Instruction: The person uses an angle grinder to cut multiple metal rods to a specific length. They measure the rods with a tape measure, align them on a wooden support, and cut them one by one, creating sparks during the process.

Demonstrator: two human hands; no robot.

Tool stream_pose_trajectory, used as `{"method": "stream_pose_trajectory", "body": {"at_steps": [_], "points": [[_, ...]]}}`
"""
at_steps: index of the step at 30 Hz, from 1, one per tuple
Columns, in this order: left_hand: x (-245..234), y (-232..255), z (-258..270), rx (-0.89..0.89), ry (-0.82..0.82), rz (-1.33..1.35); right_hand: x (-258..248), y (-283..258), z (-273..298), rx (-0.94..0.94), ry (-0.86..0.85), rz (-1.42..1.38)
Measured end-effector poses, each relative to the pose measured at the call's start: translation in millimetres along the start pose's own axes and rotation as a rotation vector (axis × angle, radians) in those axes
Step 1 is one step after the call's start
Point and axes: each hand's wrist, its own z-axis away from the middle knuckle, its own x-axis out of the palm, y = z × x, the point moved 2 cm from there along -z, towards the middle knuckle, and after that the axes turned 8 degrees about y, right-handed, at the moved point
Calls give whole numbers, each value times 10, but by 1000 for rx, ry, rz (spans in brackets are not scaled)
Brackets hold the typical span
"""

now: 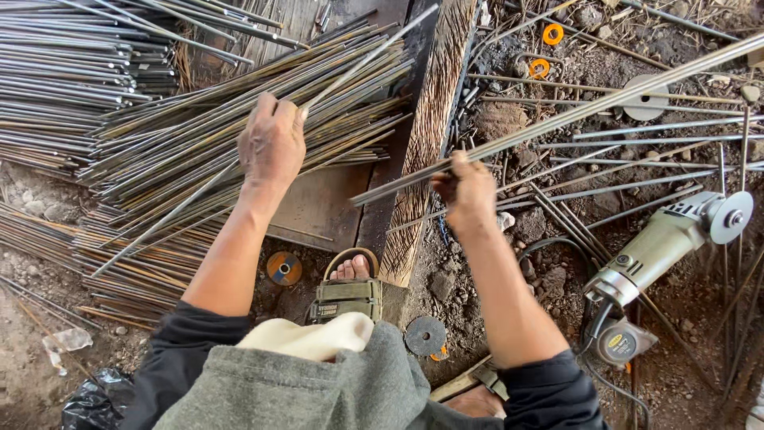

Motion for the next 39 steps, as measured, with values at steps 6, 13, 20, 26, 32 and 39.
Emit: {"method": "stream_pose_trajectory", "body": {"at_steps": [6, 13, 20, 26, 32, 39], "points": [[-100, 39, 57, -56, 69, 183, 359, 369, 266, 107, -195, 135], [53, 904, 533, 5, 55, 581, 245, -392, 876, -227, -576, 540], [154, 1404, 704, 61, 16, 365, -33, -347, 504, -305, -86, 136], [339, 1273, 740, -43, -172, 166, -121, -520, 348, -186, 87, 29], [451, 1323, 751, -25, -83, 143, -111, -461, 102, -174, 131, -7], [532, 1333, 818, 105, 34, -56, -163, -642, -176, -169, 166, -21]]}}
